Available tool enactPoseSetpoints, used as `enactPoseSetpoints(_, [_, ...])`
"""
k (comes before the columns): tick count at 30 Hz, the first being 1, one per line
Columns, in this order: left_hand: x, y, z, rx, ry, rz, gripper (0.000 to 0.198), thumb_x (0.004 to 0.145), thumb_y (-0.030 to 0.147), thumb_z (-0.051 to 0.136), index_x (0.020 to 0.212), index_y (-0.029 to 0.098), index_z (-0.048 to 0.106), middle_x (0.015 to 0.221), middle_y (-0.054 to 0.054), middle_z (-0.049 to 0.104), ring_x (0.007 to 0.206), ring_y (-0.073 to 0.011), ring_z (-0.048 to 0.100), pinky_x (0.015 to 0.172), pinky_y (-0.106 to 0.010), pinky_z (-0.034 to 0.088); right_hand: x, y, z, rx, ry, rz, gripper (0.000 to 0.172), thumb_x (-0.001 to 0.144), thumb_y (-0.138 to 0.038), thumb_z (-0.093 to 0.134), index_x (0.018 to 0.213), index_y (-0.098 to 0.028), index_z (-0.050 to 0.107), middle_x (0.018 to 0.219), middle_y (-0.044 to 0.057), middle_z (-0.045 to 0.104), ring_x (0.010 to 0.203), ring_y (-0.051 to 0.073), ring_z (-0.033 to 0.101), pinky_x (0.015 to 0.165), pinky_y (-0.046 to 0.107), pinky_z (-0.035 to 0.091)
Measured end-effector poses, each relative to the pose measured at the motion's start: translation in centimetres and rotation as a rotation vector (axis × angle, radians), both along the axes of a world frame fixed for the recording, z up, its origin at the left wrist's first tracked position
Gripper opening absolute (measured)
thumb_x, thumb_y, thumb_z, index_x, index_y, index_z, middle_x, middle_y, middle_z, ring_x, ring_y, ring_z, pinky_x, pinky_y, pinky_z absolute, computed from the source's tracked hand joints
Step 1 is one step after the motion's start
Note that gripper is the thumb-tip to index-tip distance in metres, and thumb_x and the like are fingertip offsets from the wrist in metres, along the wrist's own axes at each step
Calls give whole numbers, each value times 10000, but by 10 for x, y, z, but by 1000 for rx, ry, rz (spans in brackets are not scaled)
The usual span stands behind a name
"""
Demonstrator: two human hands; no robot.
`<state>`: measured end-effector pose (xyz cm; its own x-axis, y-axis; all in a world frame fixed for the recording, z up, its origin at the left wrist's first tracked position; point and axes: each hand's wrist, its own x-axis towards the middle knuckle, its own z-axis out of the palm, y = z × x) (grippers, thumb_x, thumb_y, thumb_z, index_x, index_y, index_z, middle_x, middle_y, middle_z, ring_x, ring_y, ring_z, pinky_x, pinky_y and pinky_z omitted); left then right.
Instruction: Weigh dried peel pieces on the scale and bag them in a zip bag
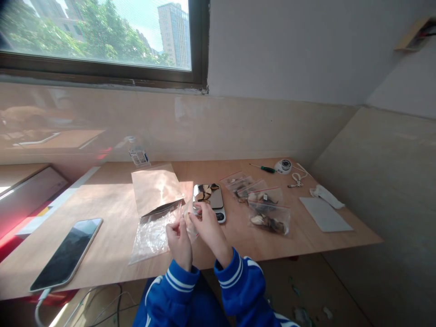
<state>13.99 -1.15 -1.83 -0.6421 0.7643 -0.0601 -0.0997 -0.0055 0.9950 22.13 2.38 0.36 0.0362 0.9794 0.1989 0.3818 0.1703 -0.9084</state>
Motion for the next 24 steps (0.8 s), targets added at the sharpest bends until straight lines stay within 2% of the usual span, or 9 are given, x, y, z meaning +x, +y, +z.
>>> enactPoseSetpoints(3, [-2,1,1,0,-65,21,334,730,497,600,743,194,460,762,-38,615,710,-175,601,681,-322,482,-2,0,6,92,-63,-79,259,832,-307,509,1049,-194,592,1008,64,579,538,88,488,609,278,491])
enactPoseSetpoints(4, [-3,2,1,0,-79,30,326,736,490,599,751,198,455,802,-49,625,742,-179,607,700,-326,485,-2,2,7,130,-86,-132,251,857,-306,470,1044,-188,589,1013,73,570,554,97,497,627,287,496])
enactPoseSetpoints(6, [-4,2,2,7,-103,41,312,747,473,599,760,203,443,865,-64,634,795,-184,615,730,-330,488,-3,10,4,202,-175,-229,247,879,-280,431,1039,-174,587,1017,93,554,704,147,556,730,321,497])
enactPoseSetpoints(8, [-5,2,4,6,-122,40,306,751,458,604,760,205,433,845,-61,634,791,-186,619,731,-335,492,-6,21,-6,230,-335,-268,253,871,-266,456,1063,-169,588,1073,122,535,917,216,553,849,379,463])
enactPoseSetpoints(10, [-6,2,6,-1,-134,38,300,755,446,606,757,204,428,791,-49,628,756,-186,620,720,-339,494,-10,31,-20,215,-525,-258,287,855,-285,503,1108,-177,586,1179,150,499,1049,278,500,901,438,424])
enactPoseSetpoints(12, [-8,1,8,-6,-134,33,290,759,437,605,757,202,434,783,-48,625,749,-186,620,720,-341,495,-13,40,-33,179,-679,-242,320,844,-313,535,1135,-187,584,1246,164,471,1064,313,485,878,466,424])
enactPoseSetpoints(14, [-9,0,8,-8,-120,23,281,762,433,601,762,200,443,830,-57,627,780,-188,620,732,-341,494,-12,47,-43,162,-769,-232,305,844,-301,534,1121,-189,594,1221,164,493,1030,316,498,839,462,438])
enactPoseSetpoints(19, [-13,1,0,-13,-96,21,277,762,438,586,759,201,443,912,-72,622,847,-196,612,764,-345,490,12,58,-56,258,-755,-146,227,855,-203,468,1000,-180,641,1089,125,533,963,237,543,838,371,458])
enactPoseSetpoints(24, [-10,4,-1,15,-91,11,258,760,417,588,748,203,444,902,-63,620,903,-198,605,803,-340,482,31,60,-54,263,-640,-108,222,847,-226,460,964,-179,643,1031,94,538,850,191,582,755,314,486])
